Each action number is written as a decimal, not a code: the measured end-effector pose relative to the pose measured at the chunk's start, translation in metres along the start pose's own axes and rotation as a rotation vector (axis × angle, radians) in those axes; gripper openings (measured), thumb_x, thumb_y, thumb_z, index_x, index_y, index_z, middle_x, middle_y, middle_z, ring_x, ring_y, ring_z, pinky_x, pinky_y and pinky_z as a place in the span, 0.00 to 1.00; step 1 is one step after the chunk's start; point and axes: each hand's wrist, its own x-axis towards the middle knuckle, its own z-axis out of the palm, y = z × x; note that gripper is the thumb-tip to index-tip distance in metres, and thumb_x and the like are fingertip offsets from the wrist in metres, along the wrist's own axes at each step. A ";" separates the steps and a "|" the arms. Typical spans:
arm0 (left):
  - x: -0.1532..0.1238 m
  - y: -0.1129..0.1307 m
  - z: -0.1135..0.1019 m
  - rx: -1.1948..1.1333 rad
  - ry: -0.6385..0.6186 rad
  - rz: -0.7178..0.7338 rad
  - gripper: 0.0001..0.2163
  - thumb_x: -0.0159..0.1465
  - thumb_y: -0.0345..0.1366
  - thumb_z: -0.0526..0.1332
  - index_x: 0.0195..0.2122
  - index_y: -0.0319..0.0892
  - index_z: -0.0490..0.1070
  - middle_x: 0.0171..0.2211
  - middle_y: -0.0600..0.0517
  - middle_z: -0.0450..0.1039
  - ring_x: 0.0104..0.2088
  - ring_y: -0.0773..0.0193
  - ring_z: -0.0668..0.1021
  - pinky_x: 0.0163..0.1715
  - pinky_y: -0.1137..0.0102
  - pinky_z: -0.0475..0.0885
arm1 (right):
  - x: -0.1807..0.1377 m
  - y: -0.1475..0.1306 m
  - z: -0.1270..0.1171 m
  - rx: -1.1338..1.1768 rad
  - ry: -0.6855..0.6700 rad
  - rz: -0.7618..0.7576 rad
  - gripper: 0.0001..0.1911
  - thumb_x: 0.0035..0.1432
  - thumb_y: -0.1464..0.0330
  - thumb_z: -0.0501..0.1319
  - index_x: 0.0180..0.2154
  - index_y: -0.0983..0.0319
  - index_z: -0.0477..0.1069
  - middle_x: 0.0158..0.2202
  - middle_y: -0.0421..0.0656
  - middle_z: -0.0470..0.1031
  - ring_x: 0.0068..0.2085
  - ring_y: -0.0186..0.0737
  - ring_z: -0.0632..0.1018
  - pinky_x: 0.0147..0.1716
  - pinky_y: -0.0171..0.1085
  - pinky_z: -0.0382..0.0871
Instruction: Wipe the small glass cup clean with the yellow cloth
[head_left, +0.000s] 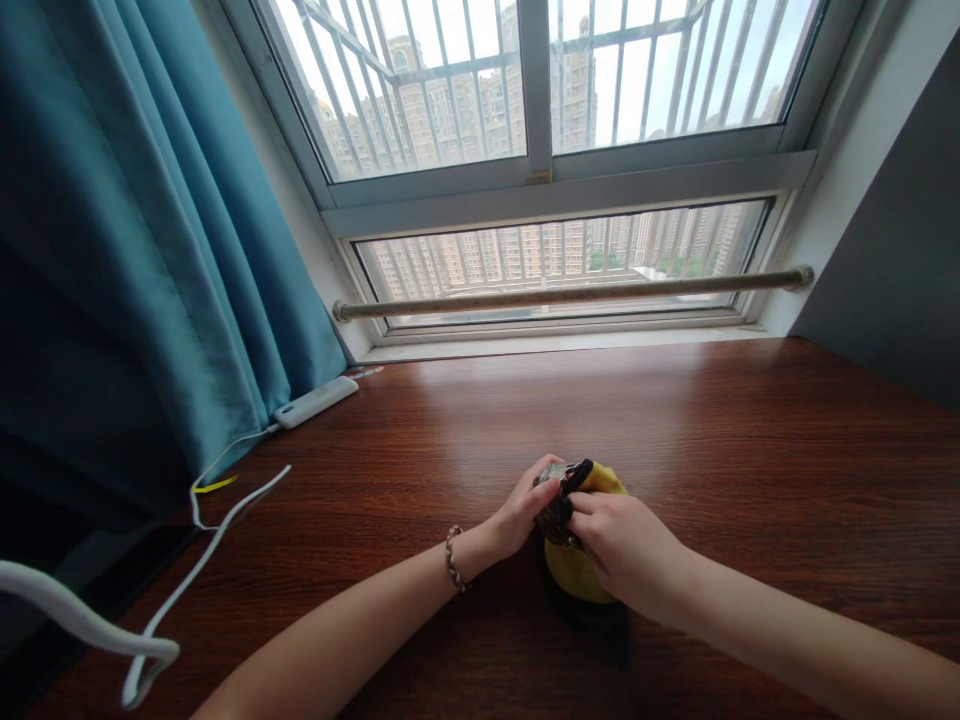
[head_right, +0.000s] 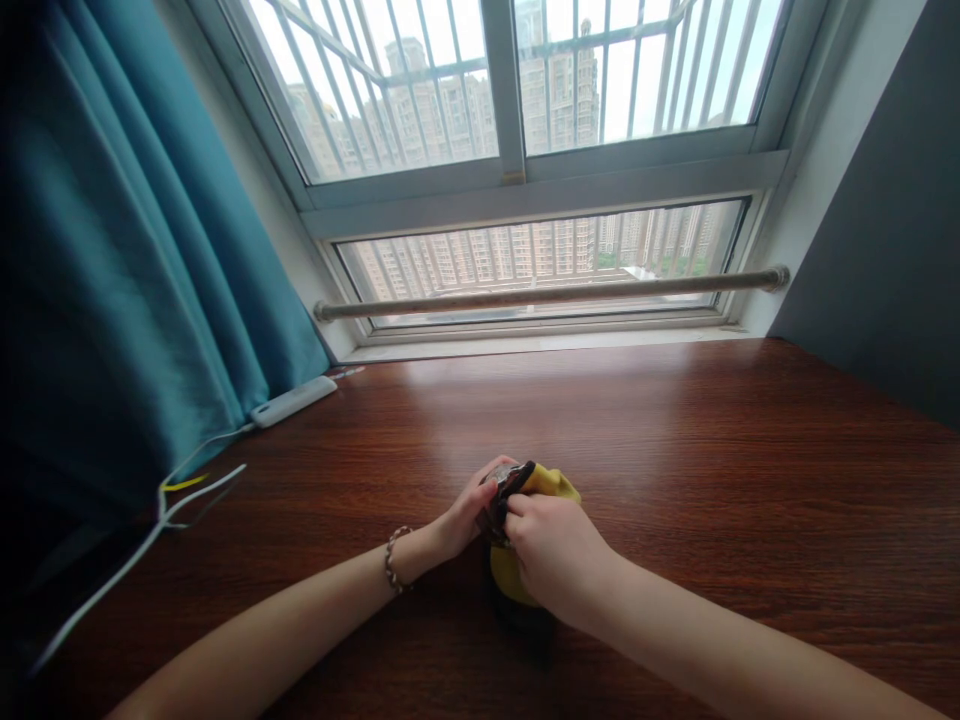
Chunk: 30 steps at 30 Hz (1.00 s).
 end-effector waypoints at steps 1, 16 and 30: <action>0.001 0.000 0.001 -0.009 0.008 -0.005 0.22 0.60 0.53 0.60 0.41 0.36 0.64 0.33 0.50 0.64 0.35 0.63 0.65 0.34 0.71 0.60 | -0.001 -0.002 0.002 -0.089 -0.012 -0.011 0.14 0.46 0.80 0.53 0.34 0.67 0.74 0.33 0.47 0.73 0.35 0.47 0.75 0.36 0.42 0.74; 0.008 0.000 0.008 -0.168 0.107 -0.050 0.22 0.58 0.54 0.60 0.39 0.38 0.65 0.32 0.51 0.65 0.33 0.64 0.68 0.33 0.71 0.64 | 0.001 0.006 0.014 -0.483 0.215 -0.195 0.22 0.50 0.82 0.51 0.48 0.79 0.69 0.42 0.58 0.71 0.42 0.54 0.73 0.44 0.47 0.72; 0.004 0.007 0.007 -0.343 0.277 0.043 0.21 0.57 0.52 0.63 0.39 0.36 0.69 0.34 0.47 0.70 0.34 0.61 0.72 0.37 0.68 0.69 | 0.002 0.018 0.016 0.864 0.466 0.222 0.15 0.43 0.78 0.51 0.36 0.63 0.64 0.33 0.40 0.69 0.35 0.37 0.70 0.35 0.34 0.64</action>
